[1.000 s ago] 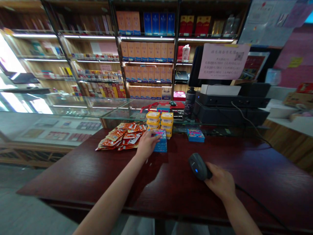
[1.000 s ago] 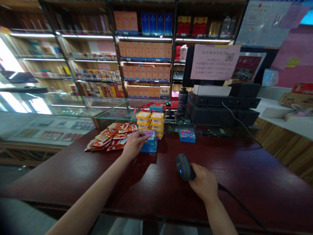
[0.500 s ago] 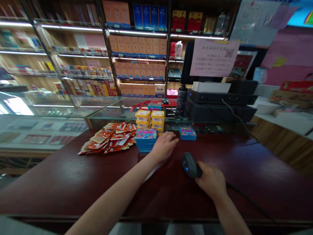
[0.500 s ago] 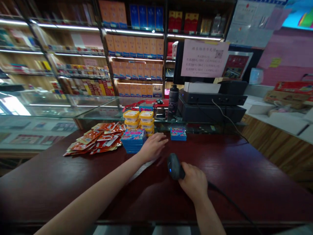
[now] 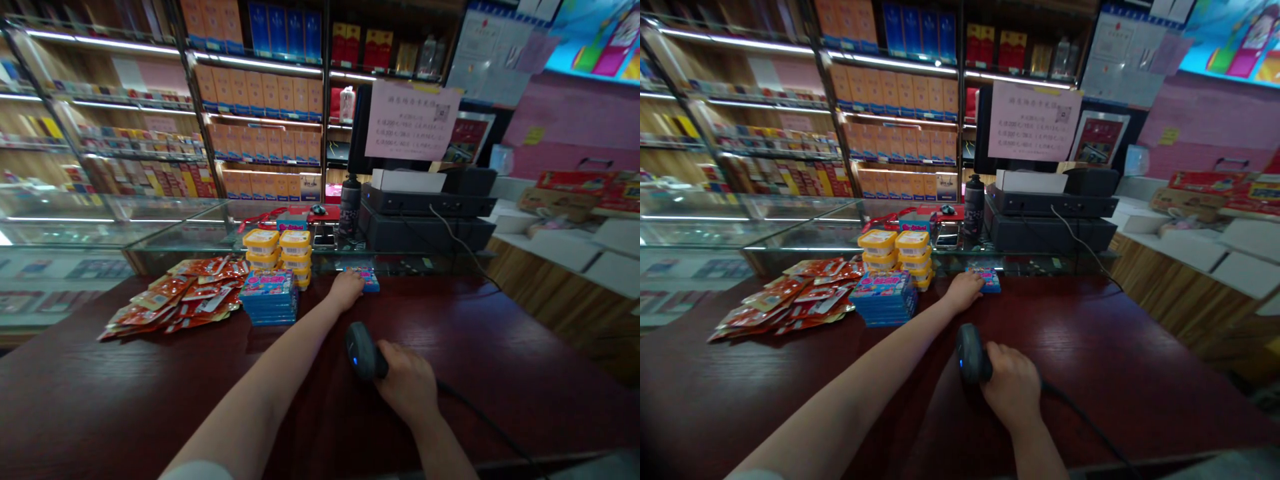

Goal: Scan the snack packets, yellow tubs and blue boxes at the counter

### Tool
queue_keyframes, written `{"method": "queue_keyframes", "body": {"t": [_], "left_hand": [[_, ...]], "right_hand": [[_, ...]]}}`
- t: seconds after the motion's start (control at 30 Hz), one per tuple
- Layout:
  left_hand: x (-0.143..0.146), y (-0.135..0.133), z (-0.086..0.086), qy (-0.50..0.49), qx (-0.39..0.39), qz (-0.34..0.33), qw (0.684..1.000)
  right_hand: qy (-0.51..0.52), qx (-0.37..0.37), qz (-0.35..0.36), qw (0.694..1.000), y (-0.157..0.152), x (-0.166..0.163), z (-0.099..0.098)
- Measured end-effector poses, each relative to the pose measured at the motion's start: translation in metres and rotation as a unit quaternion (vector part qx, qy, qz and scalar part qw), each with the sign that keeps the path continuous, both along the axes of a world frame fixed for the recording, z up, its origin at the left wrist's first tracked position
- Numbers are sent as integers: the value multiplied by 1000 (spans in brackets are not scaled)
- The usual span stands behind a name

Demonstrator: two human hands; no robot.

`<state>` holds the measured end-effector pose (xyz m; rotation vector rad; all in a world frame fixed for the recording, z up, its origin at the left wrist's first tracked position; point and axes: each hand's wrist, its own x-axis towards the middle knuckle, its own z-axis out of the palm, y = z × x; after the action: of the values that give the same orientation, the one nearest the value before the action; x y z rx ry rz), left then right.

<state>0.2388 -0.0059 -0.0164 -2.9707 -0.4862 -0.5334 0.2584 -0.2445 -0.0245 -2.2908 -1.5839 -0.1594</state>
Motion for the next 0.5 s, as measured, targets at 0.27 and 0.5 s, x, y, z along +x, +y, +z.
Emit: {"method": "queue_keyframes", "body": {"t": [0.27,0.5], "left_hand": [[-21,-13,25,36,112,-9,993],[-51,-29,14,-390,-260,141,872]], "right_hand": [[10,-28,-6,1000,0,1,4],[2,-21,-10,1000,1,0,0]]}}
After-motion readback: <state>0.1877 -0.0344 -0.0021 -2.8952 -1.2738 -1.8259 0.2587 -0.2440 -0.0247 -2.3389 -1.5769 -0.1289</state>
